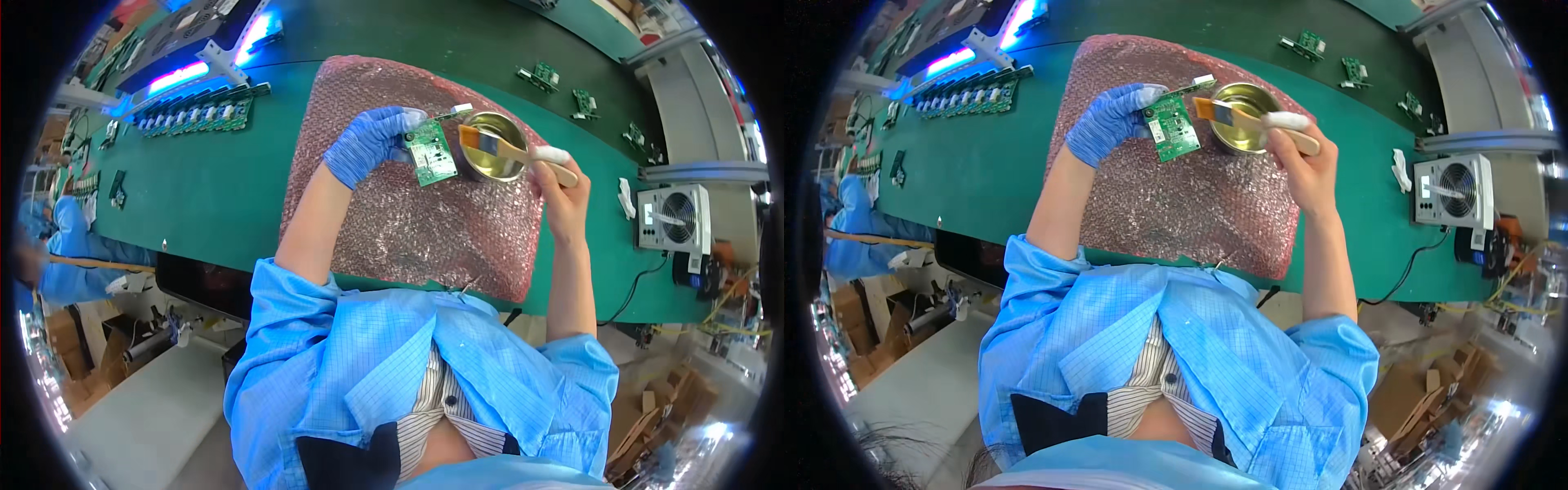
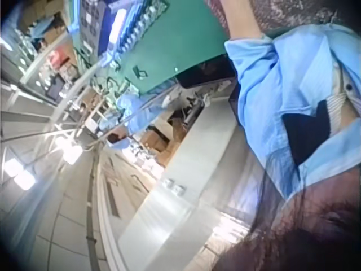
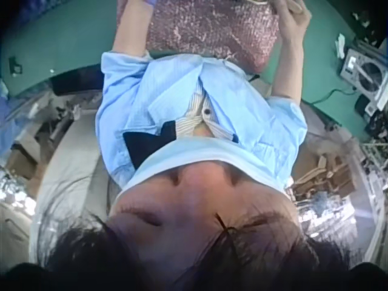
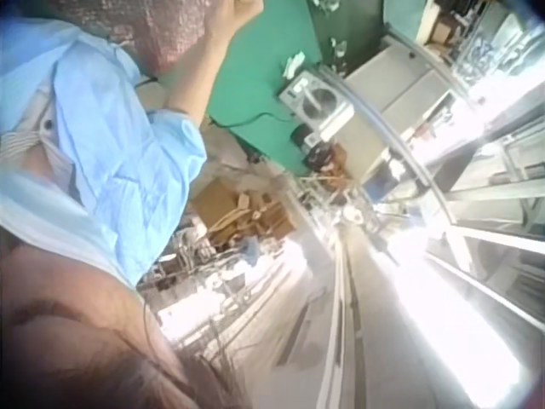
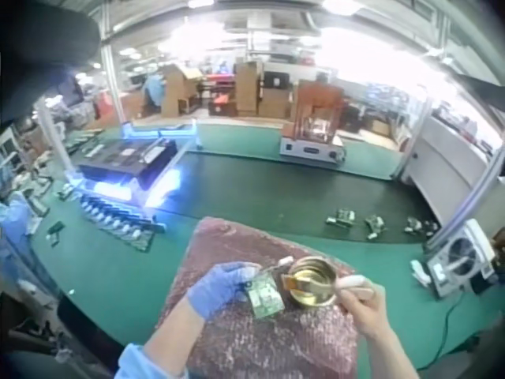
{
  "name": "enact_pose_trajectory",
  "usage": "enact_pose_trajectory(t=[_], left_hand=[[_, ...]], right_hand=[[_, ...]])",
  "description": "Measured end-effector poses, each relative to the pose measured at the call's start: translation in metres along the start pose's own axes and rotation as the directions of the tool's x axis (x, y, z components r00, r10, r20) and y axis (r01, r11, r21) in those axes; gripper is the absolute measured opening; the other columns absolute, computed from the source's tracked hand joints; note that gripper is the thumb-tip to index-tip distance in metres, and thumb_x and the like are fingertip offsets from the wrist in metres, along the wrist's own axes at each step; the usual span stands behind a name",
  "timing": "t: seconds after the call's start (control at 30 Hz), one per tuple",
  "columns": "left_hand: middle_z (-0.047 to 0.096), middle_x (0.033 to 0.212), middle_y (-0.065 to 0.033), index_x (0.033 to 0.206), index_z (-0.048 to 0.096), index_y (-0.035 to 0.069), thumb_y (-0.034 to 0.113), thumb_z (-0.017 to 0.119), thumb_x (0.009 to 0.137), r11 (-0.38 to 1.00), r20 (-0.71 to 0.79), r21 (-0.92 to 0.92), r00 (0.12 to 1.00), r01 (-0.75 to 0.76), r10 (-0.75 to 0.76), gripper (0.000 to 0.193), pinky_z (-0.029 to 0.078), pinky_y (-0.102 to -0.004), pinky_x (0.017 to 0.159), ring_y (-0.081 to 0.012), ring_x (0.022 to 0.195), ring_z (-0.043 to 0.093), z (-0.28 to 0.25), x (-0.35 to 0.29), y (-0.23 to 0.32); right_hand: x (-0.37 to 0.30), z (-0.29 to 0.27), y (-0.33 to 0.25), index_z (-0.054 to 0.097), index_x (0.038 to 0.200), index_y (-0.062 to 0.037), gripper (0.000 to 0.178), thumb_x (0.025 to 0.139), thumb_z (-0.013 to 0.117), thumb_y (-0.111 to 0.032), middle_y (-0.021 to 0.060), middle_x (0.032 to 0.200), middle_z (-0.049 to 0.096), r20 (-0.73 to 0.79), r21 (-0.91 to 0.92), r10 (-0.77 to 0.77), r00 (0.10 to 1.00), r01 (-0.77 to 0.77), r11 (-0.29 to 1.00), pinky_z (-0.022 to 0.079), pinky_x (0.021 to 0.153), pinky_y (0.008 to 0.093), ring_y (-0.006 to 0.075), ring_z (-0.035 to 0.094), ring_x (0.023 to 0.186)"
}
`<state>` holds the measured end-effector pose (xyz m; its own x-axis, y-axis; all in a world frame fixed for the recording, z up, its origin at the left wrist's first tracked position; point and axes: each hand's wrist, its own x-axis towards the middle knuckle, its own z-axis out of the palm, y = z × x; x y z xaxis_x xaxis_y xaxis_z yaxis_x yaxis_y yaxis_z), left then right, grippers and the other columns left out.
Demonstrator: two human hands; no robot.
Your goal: Apply a protective coating liquid to several printed circuit boards using a brush.
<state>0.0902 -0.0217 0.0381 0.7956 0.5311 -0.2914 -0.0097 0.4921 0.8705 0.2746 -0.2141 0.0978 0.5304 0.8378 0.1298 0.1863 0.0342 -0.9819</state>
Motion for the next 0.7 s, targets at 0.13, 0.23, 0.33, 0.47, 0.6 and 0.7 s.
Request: enact_pose_trajectory(t=[0.13, 0.23, 0.33, 0.47, 0.6, 0.7], left_hand=[[0.059, 0.086, -0.0057, 0.102, 0.055, 0.005, 0.037, 0.062, 0.070, 0.997, 0.056, 0.082, 0.998, 0.008, -0.012, 0.045, 0.048, -0.0238, 0.055, -0.0126, 0.072, 0.057, 0.009, 0.000, 0.003], [0.059, 0.085, -0.0060, 0.102, 0.055, 0.004, 0.038, 0.061, 0.071, 0.993, 0.076, 0.121, 0.997, 0.006, -0.015, 0.046, 0.048, -0.0224, 0.054, -0.0121, 0.071, 0.057, 0.011, -0.002, 0.005], [0.059, 0.085, -0.0063, 0.102, 0.055, 0.004, 0.036, 0.060, 0.072, 0.990, 0.123, 0.138, 0.992, -0.013, -0.004, 0.045, 0.047, -0.0216, 0.053, -0.0118, 0.071, 0.057, 0.012, -0.002, 0.008], [0.059, 0.082, -0.0063, 0.100, 0.056, 0.003, 0.033, 0.062, 0.071, 0.987, 0.136, 0.158, 0.990, -0.043, 0.021, 0.043, 0.048, -0.0209, 0.051, -0.0120, 0.068, 0.058, 0.012, -0.003, 0.011], [0.060, 0.077, -0.0068, 0.097, 0.057, 0.002, 0.027, 0.063, 0.071, 0.984, 0.120, 0.166, 0.992, -0.066, 0.046, 0.036, 0.048, -0.0199, 0.048, -0.0122, 0.063, 0.059, 0.013, 0.001, 0.010], [0.060, 0.076, -0.0075, 0.095, 0.058, 0.001, 0.024, 0.063, 0.072, 0.987, 0.075, 0.158, 0.997, -0.041, 0.030, 0.033, 0.049, -0.0202, 0.048, -0.0126, 0.063, 0.059, 0.012, 0.002, 0.008]], right_hand=[[0.004, 0.006, -0.001, 0.057, 0.092, -0.0005, 0.017, 0.079, 0.056, -0.012, 0.0010, 0.067, 0.054, 0.161, -0.025, -0.082, 0.984, 0.087, 0.996, 0.035, 0.047, 0.0172, 0.0037, 0.044, 0.054], [0.011, 0.008, -0.002, 0.057, 0.091, -0.0007, 0.015, 0.078, 0.056, -0.009, 0.0005, 0.071, 0.056, 0.268, -0.032, -0.148, 0.952, 0.162, 0.986, 0.035, 0.050, 0.0172, 0.0038, 0.044, 0.057], [0.019, 0.008, -0.001, 0.057, 0.090, -0.0007, 0.014, 0.079, 0.056, -0.009, -0.0001, 0.075, 0.056, 0.378, -0.141, -0.249, 0.891, 0.322, 0.936, 0.037, 0.055, 0.0179, 0.0049, 0.047, 0.063], [0.020, 0.014, -0.007, 0.057, 0.091, -0.0015, 0.017, 0.079, 0.056, -0.013, -0.0006, 0.077, 0.056, 0.385, -0.183, -0.169, 0.907, 0.254, 0.950, 0.039, 0.061, 0.0186, 0.0057, 0.049, 0.069], [0.013, 0.016, -0.007, 0.057, 0.089, -0.0022, 0.019, 0.079, 0.056, -0.018, -0.0013, 0.071, 0.054, 0.282, -0.184, -0.028, 0.959, 0.083, 0.979, 0.038, 0.055, 0.0180, 0.0043, 0.047, 0.063], [0.002, 0.016, -0.002, 0.057, 0.087, -0.0025, 0.018, 0.078, 0.056, -0.018, -0.0019, 0.067, 0.052, 0.248, -0.161, 0.026, 0.969, 0.015, 0.987, 0.036, 0.050, 0.0173, 0.0034, 0.045, 0.058]])
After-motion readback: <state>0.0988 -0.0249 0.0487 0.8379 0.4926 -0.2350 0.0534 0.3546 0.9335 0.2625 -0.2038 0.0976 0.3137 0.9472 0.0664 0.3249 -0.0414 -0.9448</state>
